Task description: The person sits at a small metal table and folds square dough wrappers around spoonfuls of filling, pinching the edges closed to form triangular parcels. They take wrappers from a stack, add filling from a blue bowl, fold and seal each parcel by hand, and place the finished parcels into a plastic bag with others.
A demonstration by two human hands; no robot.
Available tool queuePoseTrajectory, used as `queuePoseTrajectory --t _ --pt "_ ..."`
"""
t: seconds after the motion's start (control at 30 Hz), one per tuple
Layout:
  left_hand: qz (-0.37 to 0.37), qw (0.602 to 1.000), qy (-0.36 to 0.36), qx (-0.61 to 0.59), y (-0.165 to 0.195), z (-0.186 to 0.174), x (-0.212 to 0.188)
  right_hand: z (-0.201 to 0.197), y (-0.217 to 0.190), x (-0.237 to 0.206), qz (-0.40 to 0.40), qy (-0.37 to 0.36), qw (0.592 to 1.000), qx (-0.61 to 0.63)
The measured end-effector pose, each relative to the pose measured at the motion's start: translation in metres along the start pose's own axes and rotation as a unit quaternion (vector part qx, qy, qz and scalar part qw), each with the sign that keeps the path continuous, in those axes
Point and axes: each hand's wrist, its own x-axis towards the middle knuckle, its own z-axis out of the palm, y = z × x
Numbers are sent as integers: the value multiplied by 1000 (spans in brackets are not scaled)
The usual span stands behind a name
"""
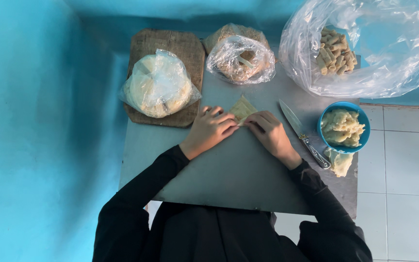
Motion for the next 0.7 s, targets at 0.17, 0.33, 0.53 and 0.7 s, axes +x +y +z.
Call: queuePoseTrajectory --t 0.17,0.33,0.53,0.7 --pt "-52 998 18 -41 2 3 6 3 7 -2 23 3 1000 13" --pt "-76 995 25 -62 7 -1 11 5 7 -3 -10 0 1000 -10" --pt "-93 993 7 -72 8 -2 10 1 0 -4 -45 -1 998 -40" --pt "-34 999 23 19 6 3 4 -3 -3 -2 -56 -2 997 -51"
